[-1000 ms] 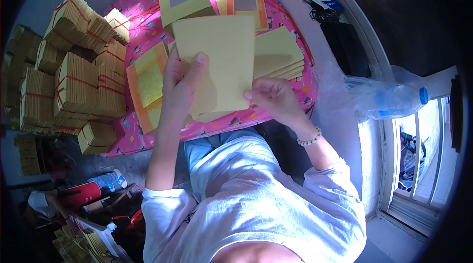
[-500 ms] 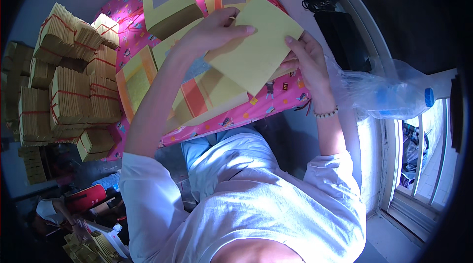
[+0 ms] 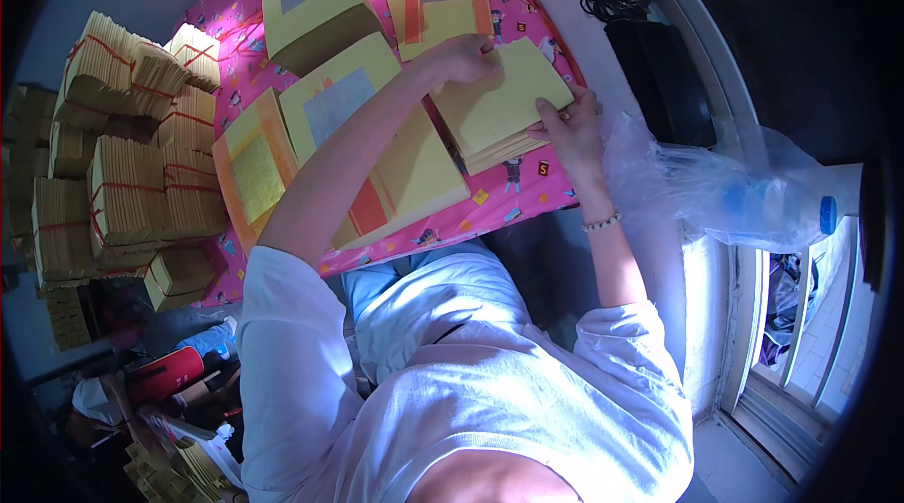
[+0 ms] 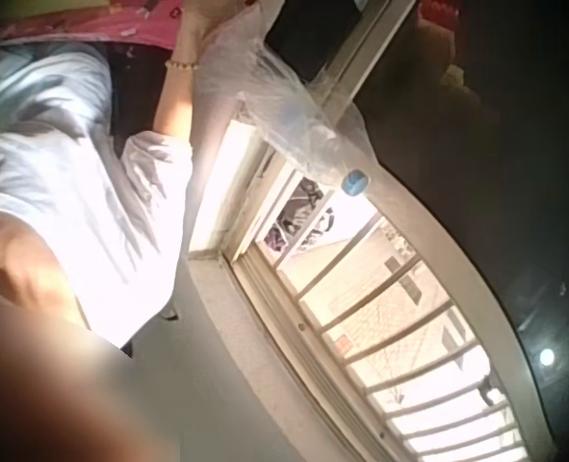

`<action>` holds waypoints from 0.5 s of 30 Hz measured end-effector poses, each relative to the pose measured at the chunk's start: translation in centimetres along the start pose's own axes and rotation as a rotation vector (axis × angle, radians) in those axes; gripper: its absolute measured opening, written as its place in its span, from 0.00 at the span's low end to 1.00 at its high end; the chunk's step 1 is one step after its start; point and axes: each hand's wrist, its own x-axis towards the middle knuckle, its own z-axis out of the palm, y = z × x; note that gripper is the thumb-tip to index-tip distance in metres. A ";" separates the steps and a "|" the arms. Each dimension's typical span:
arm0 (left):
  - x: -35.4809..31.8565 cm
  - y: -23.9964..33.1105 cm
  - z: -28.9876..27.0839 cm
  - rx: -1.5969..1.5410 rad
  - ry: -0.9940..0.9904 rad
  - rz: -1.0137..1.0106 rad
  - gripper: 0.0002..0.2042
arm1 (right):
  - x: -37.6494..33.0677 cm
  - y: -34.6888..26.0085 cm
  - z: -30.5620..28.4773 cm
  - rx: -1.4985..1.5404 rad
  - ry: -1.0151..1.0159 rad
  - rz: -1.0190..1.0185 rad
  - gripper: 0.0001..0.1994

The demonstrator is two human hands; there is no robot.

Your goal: The person repeatedly folds yellow paper sheets by hand, aligning edges and creasing them to form small packets. They place each finished packet onto a growing stack on the table. The workspace is a table covered with a pink patterned cloth, surrounded by large stacks of similar yellow paper.

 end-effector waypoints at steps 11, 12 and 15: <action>1.2 -0.4 1.8 0.119 -0.024 0.029 0.19 | -0.7 0.8 -0.1 -0.155 -0.007 -0.142 0.19; 1.4 -0.6 2.1 0.129 -0.007 0.032 0.20 | -0.8 0.8 0.0 -0.179 0.002 -0.198 0.19; 1.7 -0.9 3.1 0.166 0.035 0.035 0.21 | -1.6 -1.0 -0.2 -0.955 0.121 -0.507 0.23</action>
